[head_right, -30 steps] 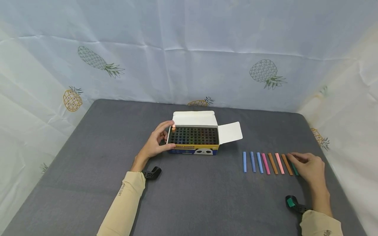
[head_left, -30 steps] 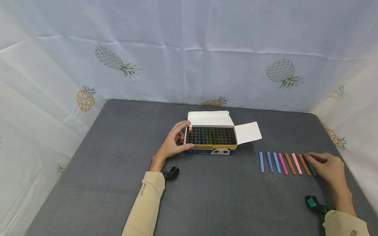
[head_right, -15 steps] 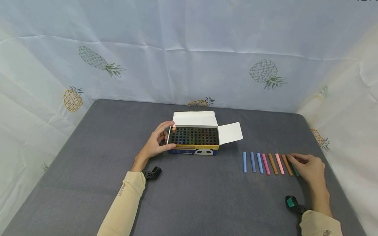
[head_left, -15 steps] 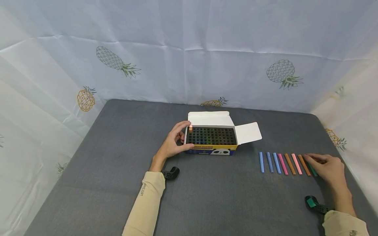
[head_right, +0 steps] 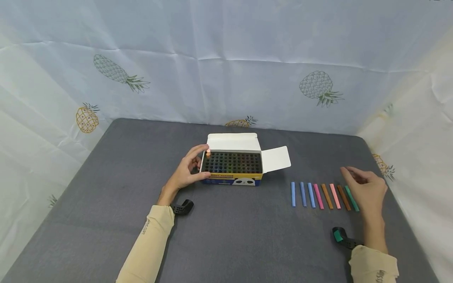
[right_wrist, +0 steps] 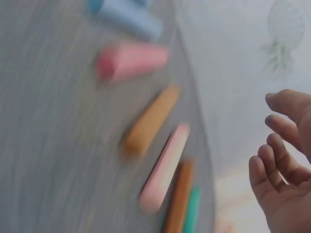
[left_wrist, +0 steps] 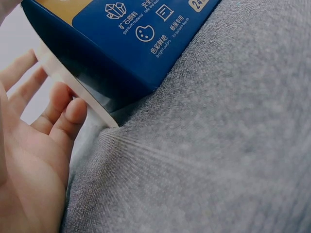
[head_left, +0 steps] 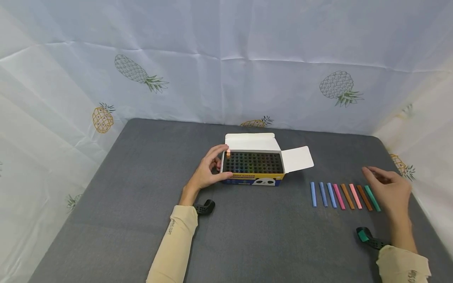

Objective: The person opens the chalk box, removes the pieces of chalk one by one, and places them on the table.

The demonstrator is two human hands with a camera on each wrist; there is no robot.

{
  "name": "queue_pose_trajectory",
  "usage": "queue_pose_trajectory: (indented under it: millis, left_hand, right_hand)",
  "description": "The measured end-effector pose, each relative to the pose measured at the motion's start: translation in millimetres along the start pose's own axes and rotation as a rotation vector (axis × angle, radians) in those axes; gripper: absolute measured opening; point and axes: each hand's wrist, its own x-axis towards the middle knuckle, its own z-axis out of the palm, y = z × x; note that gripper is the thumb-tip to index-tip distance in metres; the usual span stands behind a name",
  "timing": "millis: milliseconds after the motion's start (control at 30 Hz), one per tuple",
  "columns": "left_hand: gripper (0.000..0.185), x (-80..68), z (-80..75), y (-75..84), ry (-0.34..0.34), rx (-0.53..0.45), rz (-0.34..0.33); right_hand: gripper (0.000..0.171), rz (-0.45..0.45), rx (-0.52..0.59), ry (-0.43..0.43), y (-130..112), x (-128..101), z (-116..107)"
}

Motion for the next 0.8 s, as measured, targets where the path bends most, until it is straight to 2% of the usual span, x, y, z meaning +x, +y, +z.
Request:
queue_pose_trajectory:
  millis: [100, 200, 433, 667, 733, 800]
  left_hand:
    - [0.079, 0.1, -0.5, 0.4, -0.001, -0.004, -0.003]
    - [0.077, 0.2, -0.8, 1.9, -0.004, -0.005, -0.013]
    - [0.081, 0.7, -1.2, 9.7, 0.000, 0.025, -0.004]
    - [0.075, -0.7, -1.9, 43.9, -0.017, 0.008, -0.024]
    - [0.074, -0.4, -1.3, 45.0, -0.016, 0.006, -0.031]
    - [0.075, -0.2, -0.1, 38.4, -0.015, 0.006, -0.034]
  right_hand:
    - [0.027, -0.045, 0.127, 0.065, -24, 0, 9]
    - [0.026, -0.109, 0.215, 0.079, -47, -1, 17]
    - [0.025, -0.216, 0.319, 0.025, -94, -3, 39]
    - [0.023, -0.324, 0.376, -0.050, -133, -14, 68]
    - [0.022, -0.358, 0.373, -0.077, -144, -18, 77]
    - [0.021, -0.384, 0.377, -0.105, -154, -23, 86]
